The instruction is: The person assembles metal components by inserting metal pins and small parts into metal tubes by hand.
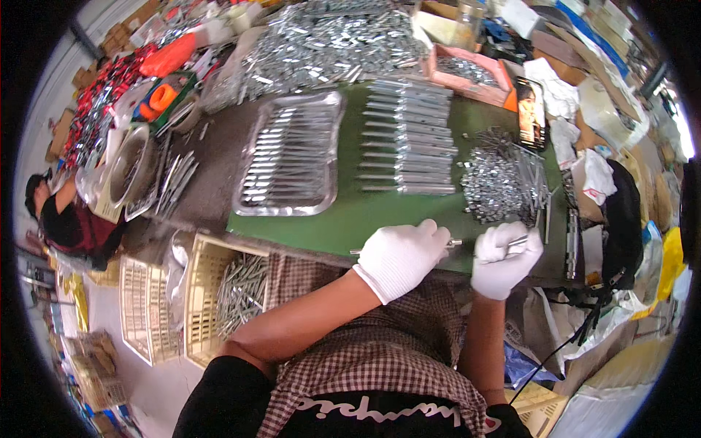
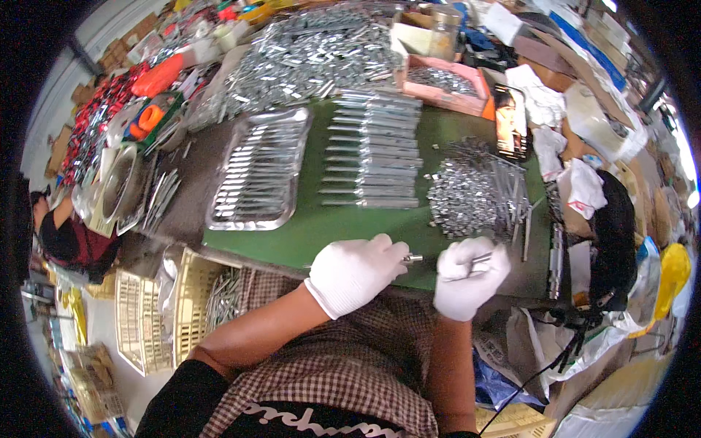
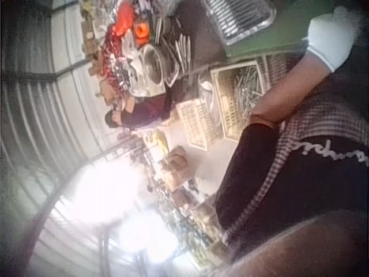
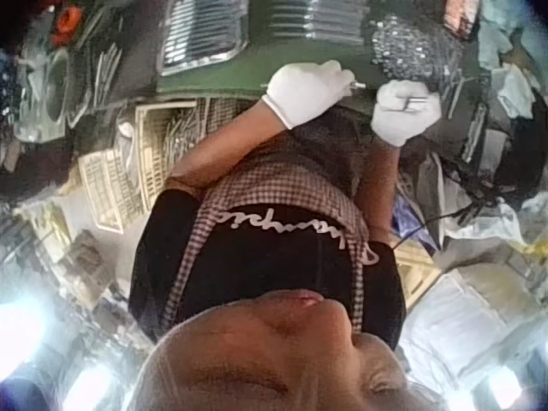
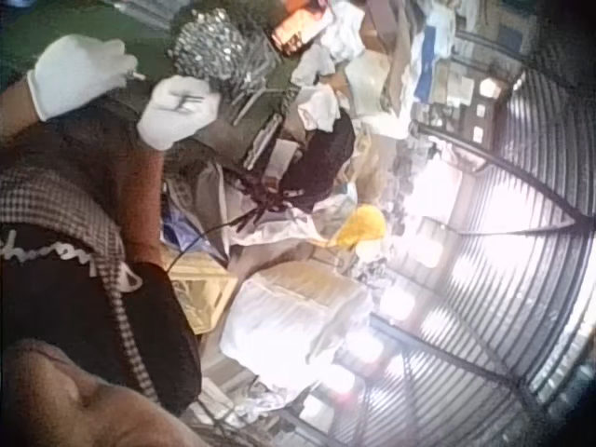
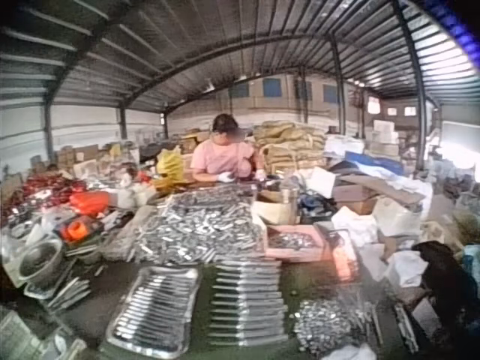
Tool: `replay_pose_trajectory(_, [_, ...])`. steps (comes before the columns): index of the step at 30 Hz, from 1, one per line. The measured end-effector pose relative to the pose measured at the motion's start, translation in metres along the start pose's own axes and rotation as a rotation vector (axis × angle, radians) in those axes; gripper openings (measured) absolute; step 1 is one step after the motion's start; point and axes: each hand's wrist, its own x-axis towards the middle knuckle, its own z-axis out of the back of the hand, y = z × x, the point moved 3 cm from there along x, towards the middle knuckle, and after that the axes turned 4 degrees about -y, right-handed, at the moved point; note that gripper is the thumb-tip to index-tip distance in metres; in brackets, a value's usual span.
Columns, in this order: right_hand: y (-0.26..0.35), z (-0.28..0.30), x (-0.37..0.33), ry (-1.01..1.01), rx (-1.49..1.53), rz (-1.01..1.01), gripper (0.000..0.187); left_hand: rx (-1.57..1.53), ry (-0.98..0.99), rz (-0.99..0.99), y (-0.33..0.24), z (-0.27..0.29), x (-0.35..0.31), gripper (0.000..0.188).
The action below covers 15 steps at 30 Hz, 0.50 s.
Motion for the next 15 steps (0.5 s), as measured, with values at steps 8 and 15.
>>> replay_pose_trajectory(8, [0.003,0.017,0.007,0.083,-0.202,-0.008,0.018,0.084,-0.082,0.599,0.058,0.105,-0.142,0.023])
replay_pose_trajectory(15, [-0.001,-0.02,-0.003,-0.068,-0.284,-0.03,0.029,0.202,-0.04,0.684,0.077,0.121,-0.177,0.034])
